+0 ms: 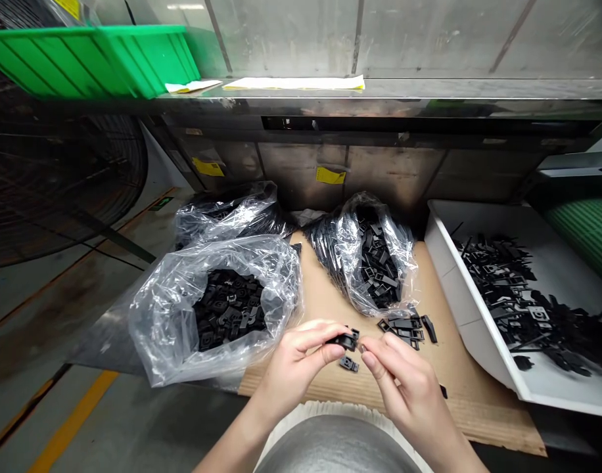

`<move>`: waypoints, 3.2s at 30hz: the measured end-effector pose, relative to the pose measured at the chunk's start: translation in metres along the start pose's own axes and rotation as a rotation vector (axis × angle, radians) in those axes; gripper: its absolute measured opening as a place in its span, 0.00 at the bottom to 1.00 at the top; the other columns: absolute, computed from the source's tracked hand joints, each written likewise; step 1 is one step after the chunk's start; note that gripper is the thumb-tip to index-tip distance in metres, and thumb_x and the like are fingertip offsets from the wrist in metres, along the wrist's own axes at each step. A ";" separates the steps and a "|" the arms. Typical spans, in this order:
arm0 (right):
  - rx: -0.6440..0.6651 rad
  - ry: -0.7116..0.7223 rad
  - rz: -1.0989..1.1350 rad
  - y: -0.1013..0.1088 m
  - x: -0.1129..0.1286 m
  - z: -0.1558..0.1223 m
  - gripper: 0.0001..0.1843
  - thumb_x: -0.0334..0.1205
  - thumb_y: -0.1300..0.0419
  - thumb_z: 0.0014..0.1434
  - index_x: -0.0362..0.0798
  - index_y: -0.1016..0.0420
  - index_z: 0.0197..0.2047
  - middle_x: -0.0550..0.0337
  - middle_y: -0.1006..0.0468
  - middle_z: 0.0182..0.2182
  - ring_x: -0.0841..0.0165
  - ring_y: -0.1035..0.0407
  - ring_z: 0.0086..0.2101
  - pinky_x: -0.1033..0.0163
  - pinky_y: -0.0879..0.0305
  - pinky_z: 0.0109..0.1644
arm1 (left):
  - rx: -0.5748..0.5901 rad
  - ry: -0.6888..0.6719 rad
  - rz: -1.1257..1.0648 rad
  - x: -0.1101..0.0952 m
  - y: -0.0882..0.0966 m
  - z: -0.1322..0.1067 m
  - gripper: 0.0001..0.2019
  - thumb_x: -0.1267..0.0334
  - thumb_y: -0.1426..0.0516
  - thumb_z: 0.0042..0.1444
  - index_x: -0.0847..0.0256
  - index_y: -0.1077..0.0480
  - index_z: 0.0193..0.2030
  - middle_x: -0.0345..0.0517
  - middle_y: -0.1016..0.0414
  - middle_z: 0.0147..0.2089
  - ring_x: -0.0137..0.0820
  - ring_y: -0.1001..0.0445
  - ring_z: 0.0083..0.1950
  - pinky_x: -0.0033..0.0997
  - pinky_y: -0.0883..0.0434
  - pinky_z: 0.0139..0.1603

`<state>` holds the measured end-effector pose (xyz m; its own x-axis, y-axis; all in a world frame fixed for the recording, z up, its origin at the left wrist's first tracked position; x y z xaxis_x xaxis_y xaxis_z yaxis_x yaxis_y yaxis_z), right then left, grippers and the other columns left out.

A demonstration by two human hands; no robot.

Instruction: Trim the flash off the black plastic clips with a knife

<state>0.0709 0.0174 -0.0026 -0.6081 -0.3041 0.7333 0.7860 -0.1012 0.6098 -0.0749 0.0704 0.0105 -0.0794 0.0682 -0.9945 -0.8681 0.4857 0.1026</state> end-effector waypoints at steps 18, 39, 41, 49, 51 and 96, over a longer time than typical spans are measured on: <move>-0.220 -0.076 -0.022 0.016 -0.007 -0.004 0.11 0.34 0.49 0.58 0.48 0.31 0.44 0.55 0.34 0.31 0.66 0.36 0.32 0.64 0.38 0.31 | 0.050 0.069 -0.054 0.000 -0.004 -0.001 0.07 0.70 0.43 0.51 0.60 0.24 0.35 0.44 0.26 0.37 0.34 0.30 0.41 0.30 0.36 0.45; -0.088 0.062 0.117 0.009 -0.001 -0.006 0.09 0.27 0.50 0.58 0.45 0.32 0.39 0.59 0.32 0.25 0.72 0.38 0.25 0.66 0.41 0.27 | 0.025 -0.006 0.067 -0.007 -0.005 0.001 0.09 0.72 0.44 0.53 0.61 0.25 0.38 0.45 0.27 0.40 0.33 0.30 0.44 0.28 0.37 0.47; -0.103 0.087 0.105 0.009 0.000 -0.005 0.09 0.26 0.49 0.58 0.45 0.32 0.39 0.58 0.32 0.25 0.72 0.38 0.25 0.66 0.41 0.28 | 0.027 -0.002 0.070 -0.007 -0.005 0.001 0.08 0.72 0.44 0.53 0.61 0.25 0.38 0.45 0.27 0.40 0.33 0.30 0.44 0.28 0.37 0.47; -0.070 0.001 0.155 0.006 0.001 -0.003 0.07 0.29 0.50 0.59 0.45 0.32 0.34 0.59 0.32 0.24 0.71 0.36 0.25 0.66 0.41 0.28 | 0.035 -0.080 0.085 -0.009 -0.005 0.003 0.09 0.73 0.45 0.53 0.60 0.26 0.38 0.43 0.28 0.40 0.31 0.30 0.44 0.25 0.36 0.47; -0.051 -0.013 0.170 0.005 0.002 -0.003 0.07 0.29 0.50 0.59 0.45 0.32 0.33 0.58 0.31 0.24 0.71 0.36 0.25 0.66 0.40 0.28 | 0.038 -0.098 0.089 -0.009 -0.005 0.003 0.09 0.74 0.45 0.53 0.60 0.26 0.38 0.43 0.28 0.40 0.30 0.30 0.43 0.24 0.36 0.46; 0.571 -0.340 0.815 0.002 -0.007 0.002 0.16 0.46 0.48 0.57 0.42 0.29 0.27 0.68 0.38 0.14 0.80 0.50 0.13 0.73 0.53 0.15 | 0.011 -0.233 0.176 -0.012 -0.006 0.004 0.10 0.74 0.44 0.52 0.59 0.25 0.38 0.44 0.26 0.39 0.32 0.29 0.42 0.29 0.33 0.45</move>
<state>0.0761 0.0214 -0.0059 0.0124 0.2115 0.9773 0.8561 0.5028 -0.1196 -0.0671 0.0704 0.0218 -0.1128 0.3499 -0.9300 -0.8456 0.4578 0.2748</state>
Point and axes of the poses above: each hand's wrist, its own z-axis towards the middle knuckle, its own y-axis out of the back of the hand, x = y × z, the point moved 3 cm from there along z, towards the middle knuckle
